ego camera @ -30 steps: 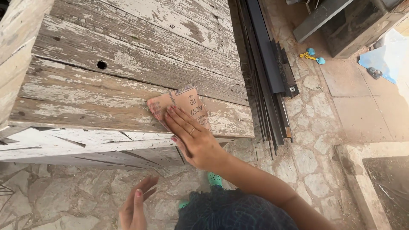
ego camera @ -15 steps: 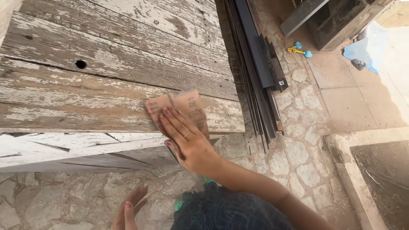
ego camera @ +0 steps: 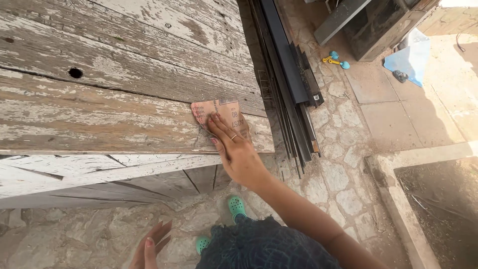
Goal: Sanding the surface of a wooden structure to remove old paint or finish using sandpaper.
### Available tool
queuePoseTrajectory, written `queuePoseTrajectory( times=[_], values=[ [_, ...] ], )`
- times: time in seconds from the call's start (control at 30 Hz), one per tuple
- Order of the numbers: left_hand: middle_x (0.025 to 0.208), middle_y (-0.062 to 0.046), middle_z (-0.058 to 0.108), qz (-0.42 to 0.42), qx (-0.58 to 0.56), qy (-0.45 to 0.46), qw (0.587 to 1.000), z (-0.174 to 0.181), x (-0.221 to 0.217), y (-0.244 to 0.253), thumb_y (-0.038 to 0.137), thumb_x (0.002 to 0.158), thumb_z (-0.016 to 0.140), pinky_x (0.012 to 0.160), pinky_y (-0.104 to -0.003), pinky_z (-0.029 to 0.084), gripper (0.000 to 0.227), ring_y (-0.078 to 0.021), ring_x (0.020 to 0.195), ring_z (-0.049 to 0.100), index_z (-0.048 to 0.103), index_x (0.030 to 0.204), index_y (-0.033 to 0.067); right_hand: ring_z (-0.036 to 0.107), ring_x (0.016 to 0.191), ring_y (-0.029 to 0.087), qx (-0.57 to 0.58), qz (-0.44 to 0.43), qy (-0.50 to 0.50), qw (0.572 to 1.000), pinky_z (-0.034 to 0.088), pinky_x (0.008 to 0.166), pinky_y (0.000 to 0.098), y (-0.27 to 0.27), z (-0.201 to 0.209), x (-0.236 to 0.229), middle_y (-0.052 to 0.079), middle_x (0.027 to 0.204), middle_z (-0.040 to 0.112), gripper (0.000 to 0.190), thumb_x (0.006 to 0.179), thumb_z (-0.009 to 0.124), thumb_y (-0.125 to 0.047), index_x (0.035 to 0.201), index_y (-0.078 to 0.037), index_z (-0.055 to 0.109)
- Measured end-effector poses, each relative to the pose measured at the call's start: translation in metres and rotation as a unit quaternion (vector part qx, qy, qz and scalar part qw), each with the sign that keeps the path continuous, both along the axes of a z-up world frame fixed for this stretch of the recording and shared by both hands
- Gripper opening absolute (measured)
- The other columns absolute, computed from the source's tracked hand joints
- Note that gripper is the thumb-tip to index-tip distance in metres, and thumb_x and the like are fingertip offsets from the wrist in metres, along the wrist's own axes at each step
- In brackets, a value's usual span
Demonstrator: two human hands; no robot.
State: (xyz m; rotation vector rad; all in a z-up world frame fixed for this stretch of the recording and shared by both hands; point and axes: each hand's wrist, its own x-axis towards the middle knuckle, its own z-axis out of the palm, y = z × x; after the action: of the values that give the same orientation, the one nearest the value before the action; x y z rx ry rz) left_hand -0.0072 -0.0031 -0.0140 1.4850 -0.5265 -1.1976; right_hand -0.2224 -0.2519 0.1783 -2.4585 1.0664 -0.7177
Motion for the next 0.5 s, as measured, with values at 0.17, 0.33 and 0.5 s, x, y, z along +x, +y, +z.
queuePoseTrajectory(
  times=[0.17, 0.33, 0.5],
  values=[
    [0.142, -0.030, 0.063, 0.035, 0.080, 0.030, 0.996, 0.022, -0.003, -0.015, 0.044, 0.093, 0.038, 0.110, -0.055, 0.055, 0.074, -0.0424, 0.137, 0.059, 0.051, 0.143, -0.0082, 0.041, 0.127, 0.037, 0.121, -0.190, -0.035, 0.974, 0.035, 0.102, 0.0501, -0.038, -0.040, -0.077, 0.011, 0.138, 0.054, 0.040, 0.103, 0.036, -0.021, 0.137, -0.006, 0.049],
    [0.140, -0.031, 0.065, 0.015, 0.031, 0.014, 0.999, -0.009, 0.004, -0.004, 0.047, 0.091, 0.038, 0.106, -0.054, 0.057, 0.077, -0.0428, 0.135, 0.062, 0.051, 0.144, -0.0072, 0.078, 0.081, 0.031, 0.109, -0.158, -0.076, 0.979, 0.005, 0.122, 0.0587, -0.014, -0.003, -0.018, 0.018, 0.147, 0.047, 0.043, 0.105, 0.039, -0.021, 0.144, -0.003, 0.039],
    [0.138, -0.031, 0.068, -0.001, 0.004, -0.008, 1.000, -0.014, 0.005, -0.004, 0.052, 0.088, 0.041, 0.106, -0.053, 0.057, 0.081, -0.0420, 0.135, 0.063, 0.054, 0.143, -0.0067, 0.034, 0.146, 0.028, 0.033, -0.037, 0.014, 0.999, 0.005, 0.127, 0.0453, -0.010, 0.002, -0.016, 0.015, 0.151, 0.044, 0.042, 0.107, 0.030, -0.020, 0.145, -0.003, 0.037]
  ],
)
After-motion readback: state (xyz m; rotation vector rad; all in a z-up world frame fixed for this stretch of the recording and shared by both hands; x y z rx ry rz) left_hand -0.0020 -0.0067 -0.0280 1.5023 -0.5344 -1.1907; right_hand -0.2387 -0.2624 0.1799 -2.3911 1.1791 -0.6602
